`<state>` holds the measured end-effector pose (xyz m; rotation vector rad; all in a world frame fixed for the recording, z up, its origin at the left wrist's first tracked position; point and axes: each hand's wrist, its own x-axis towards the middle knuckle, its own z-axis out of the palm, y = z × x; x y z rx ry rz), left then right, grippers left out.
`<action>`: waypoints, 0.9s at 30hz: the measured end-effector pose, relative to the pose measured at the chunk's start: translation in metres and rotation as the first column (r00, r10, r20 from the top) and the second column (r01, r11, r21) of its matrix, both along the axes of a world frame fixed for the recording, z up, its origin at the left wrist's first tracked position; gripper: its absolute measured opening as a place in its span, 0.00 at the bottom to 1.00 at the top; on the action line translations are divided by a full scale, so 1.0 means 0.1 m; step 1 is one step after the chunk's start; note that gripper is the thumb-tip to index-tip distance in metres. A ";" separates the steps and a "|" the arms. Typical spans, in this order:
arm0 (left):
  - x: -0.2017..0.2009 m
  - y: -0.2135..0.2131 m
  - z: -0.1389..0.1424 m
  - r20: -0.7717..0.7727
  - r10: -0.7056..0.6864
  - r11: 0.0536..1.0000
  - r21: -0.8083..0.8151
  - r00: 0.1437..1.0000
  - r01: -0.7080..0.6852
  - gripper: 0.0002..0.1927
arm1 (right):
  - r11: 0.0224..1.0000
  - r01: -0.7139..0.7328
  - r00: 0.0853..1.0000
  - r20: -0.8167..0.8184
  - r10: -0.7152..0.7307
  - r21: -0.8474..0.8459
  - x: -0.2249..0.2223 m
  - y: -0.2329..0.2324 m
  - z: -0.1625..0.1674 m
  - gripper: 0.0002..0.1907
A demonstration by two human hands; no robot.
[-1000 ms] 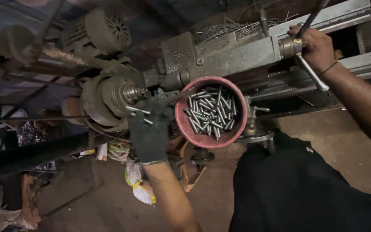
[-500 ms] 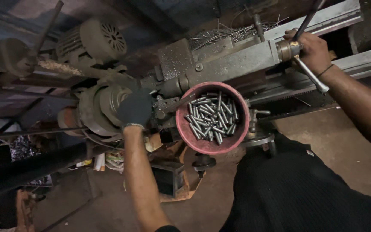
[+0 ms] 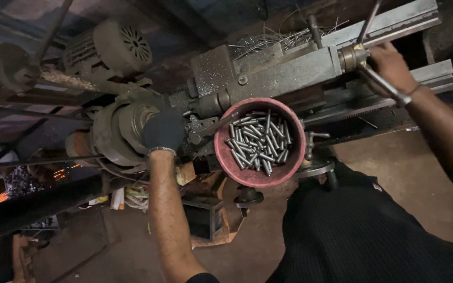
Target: The person operates a lathe to machine small metal pin parts. They load a blank into the chuck, engage the machine, turn the handwheels to cut the rotating part, then remove the finished pin and drop it into a bucket filled with similar finished pins, repeating the cycle.
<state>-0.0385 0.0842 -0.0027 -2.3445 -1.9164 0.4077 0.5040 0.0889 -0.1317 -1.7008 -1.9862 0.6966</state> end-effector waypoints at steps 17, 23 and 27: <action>-0.30 -1.19 -0.55 0.600 0.132 0.806 0.398 0.789 -0.438 0.14 | 0.977 -0.106 0.786 -0.617 -0.032 -0.186 0.09 -0.55 -0.22 0.29; -0.18 -2.85 -1.89 0.317 0.553 0.824 -0.066 0.771 -0.563 0.14 | 0.729 0.068 0.704 -0.485 -0.519 -0.681 -0.01 -0.61 0.01 0.30; 0.16 -3.38 -2.16 0.585 0.665 0.743 -0.456 0.465 -0.490 0.22 | 0.734 0.042 0.710 -0.497 -0.499 -0.677 -0.05 -0.62 0.12 0.29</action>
